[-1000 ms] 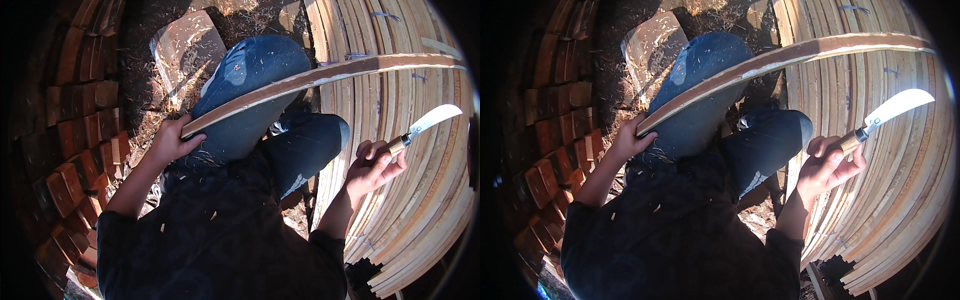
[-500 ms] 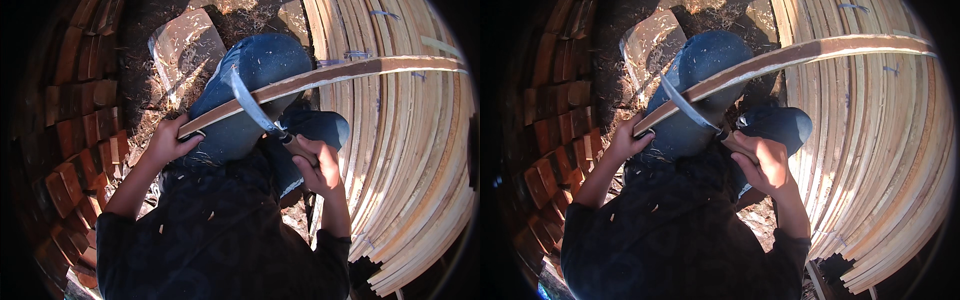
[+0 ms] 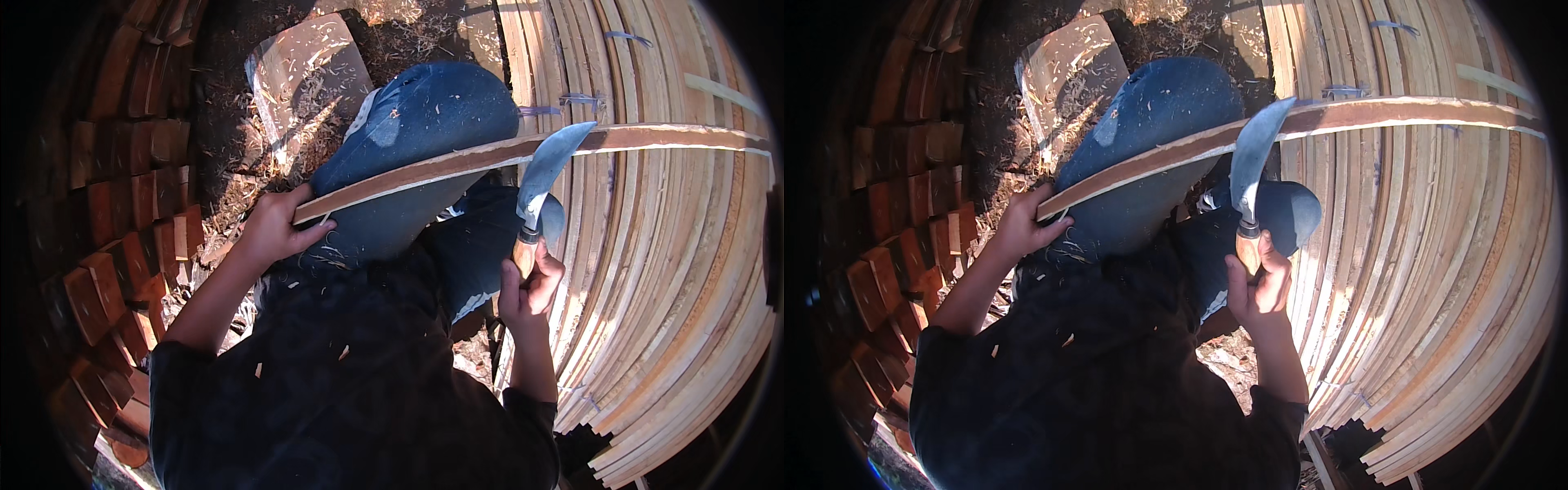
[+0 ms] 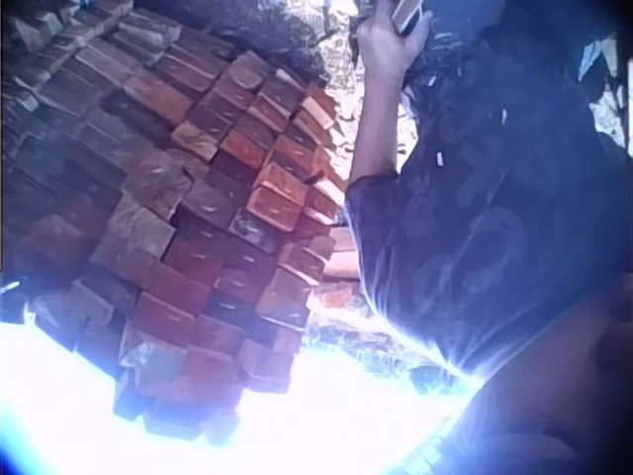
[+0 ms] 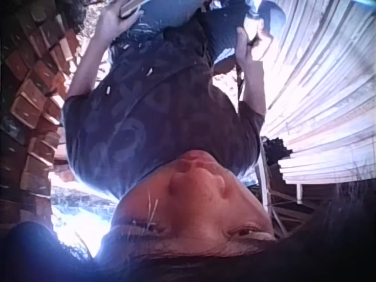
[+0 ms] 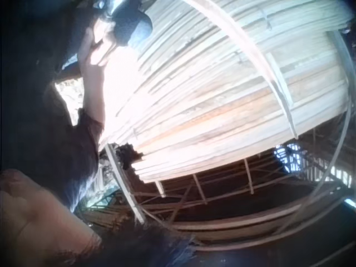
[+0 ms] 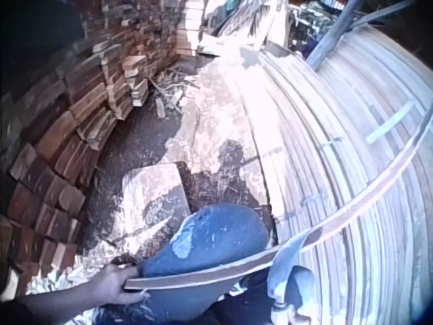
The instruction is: The person sits on the ground and uses a curved knife to shave thin strips from a long piece of wood held between their legs. They repeatedly scrape the blade along the wood's length to remove the outer layer, creating fine wood shavings.
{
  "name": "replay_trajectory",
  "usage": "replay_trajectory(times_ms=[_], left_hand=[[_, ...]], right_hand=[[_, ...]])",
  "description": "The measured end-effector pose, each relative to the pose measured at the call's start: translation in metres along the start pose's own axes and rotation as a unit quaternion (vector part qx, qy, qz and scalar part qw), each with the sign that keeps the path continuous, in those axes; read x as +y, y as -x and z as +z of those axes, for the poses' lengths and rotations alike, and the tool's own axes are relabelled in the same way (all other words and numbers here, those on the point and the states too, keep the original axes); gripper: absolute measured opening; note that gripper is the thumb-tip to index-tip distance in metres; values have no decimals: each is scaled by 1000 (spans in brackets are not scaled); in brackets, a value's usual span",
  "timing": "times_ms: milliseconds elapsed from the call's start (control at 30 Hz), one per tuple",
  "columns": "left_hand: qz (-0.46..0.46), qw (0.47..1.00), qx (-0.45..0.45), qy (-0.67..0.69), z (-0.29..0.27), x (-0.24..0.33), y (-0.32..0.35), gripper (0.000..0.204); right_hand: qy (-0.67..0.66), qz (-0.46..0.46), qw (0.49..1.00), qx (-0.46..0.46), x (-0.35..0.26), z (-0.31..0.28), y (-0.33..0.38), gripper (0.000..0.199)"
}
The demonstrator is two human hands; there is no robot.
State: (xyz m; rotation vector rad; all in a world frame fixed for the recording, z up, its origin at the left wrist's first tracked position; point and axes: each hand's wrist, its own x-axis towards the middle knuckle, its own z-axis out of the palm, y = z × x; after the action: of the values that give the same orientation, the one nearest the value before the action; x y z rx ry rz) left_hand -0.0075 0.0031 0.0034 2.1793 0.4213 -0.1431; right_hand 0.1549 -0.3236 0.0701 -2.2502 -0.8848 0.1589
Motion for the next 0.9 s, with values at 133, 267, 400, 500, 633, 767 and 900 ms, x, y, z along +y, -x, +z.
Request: replay_trajectory(times_ms=[133,267,400,500,633,767,900], left_hand=[[8,1000,7,-3,3,3,5,40],[-12,1000,-14,-7,-2,3,1,42],[35,999,22,-12,3,0,3,40],[-15,1000,-5,6,1,6,0,41],[17,999,35,-10,6,2,5,40],[-36,998,-40,-14,-1,5,-3,36],[-11,1000,-6,7,0,3,0,37]], right_hand=[[-285,-2,948,144,-2,-22,-19,38],[-37,3,998,54,-4,-7,-5,42],[-302,11,935,186,-15,-12,-23,41],[-102,32,993,47,-12,-11,-17,33],[-287,29,955,65,-10,-22,-24,42],[-209,-61,976,0,-14,-2,-32,38],[-159,-56,982,-86,-7,3,-29,38]])
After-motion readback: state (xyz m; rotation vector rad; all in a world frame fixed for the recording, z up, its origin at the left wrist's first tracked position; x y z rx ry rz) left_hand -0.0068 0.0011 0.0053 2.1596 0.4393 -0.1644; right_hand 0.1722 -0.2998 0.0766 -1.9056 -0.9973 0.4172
